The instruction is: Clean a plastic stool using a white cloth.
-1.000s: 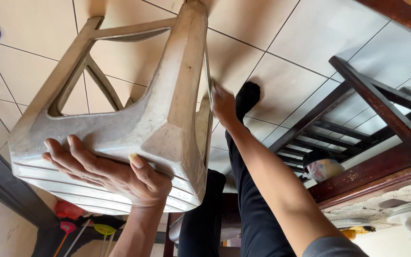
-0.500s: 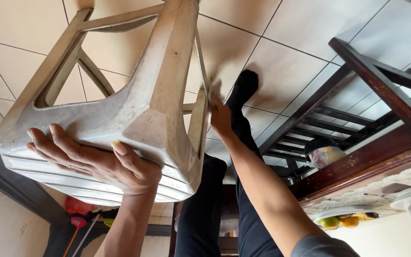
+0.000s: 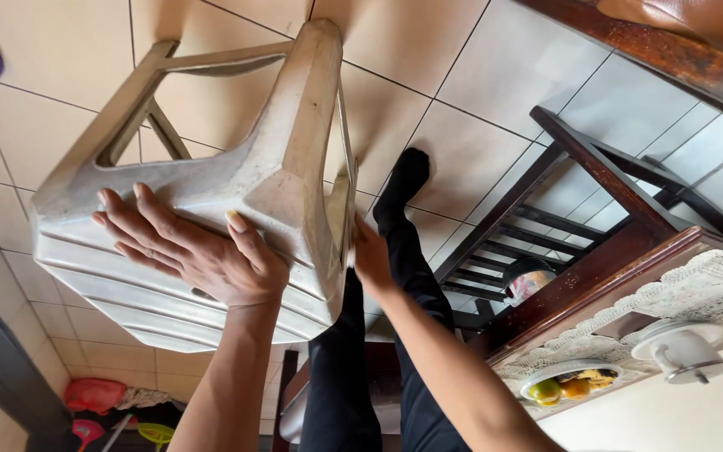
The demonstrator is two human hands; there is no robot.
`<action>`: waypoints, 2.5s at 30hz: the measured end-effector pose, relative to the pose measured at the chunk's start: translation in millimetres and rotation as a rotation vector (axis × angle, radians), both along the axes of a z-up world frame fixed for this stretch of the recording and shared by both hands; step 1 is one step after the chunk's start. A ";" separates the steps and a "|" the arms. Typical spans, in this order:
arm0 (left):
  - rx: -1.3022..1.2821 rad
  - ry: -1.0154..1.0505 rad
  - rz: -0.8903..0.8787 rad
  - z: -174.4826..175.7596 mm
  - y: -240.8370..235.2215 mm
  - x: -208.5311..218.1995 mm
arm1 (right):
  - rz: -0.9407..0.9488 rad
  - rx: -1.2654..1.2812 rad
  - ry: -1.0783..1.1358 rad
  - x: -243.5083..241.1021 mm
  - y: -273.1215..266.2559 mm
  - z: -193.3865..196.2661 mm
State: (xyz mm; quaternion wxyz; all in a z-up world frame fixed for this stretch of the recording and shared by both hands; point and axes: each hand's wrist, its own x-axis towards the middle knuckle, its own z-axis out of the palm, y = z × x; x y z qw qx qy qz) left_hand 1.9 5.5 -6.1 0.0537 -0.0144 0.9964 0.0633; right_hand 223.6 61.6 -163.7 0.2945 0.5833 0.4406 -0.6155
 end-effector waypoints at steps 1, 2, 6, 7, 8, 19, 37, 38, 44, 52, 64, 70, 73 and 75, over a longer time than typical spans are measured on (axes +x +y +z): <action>0.001 -0.002 0.011 -9.0 -2.4 2.6 | 0.011 0.001 -0.002 -5.6 4.2 -19.8; -0.030 0.034 0.022 -17.7 -5.1 5.2 | 0.029 0.030 -0.008 -11.3 7.9 -39.1; 0.009 0.016 0.018 -4.9 -3.0 2.8 | -0.085 0.178 0.185 -8.6 -1.7 -57.7; 0.021 0.020 0.020 -2.8 -1.2 2.8 | -0.083 0.189 0.190 -9.8 -0.5 -28.7; 0.017 0.009 0.021 0.0 0.8 2.0 | -0.112 0.146 0.138 -11.5 0.2 1.1; 0.051 -0.032 0.031 1.0 0.5 -1.1 | -0.089 0.026 0.691 -89.4 15.2 207.3; 0.122 -0.102 0.069 4.4 2.1 -3.4 | 0.449 0.227 1.057 -198.7 84.1 160.6; 0.127 -0.112 0.068 4.2 1.9 -3.6 | 0.522 0.234 1.100 -196.0 87.1 162.4; 0.143 -0.167 0.087 5.7 1.2 -6.0 | 0.430 0.027 1.020 -217.7 100.2 74.7; 0.202 -0.228 0.116 12.0 -2.0 -2.4 | 0.678 0.092 1.026 -227.2 102.1 177.6; 0.226 -0.009 0.455 8.4 -82.8 -38.4 | 0.695 0.006 0.986 -237.5 71.9 196.9; 0.112 -0.036 0.461 -9.8 -87.6 -29.5 | 1.446 0.431 1.141 -301.3 -14.4 196.7; 0.097 -0.041 0.429 -12.0 -83.7 -35.1 | 1.454 0.440 1.210 -331.8 -58.4 193.7; -0.168 -0.127 0.263 -3.7 -83.7 -41.3 | 1.375 0.115 1.083 -343.2 -73.9 190.1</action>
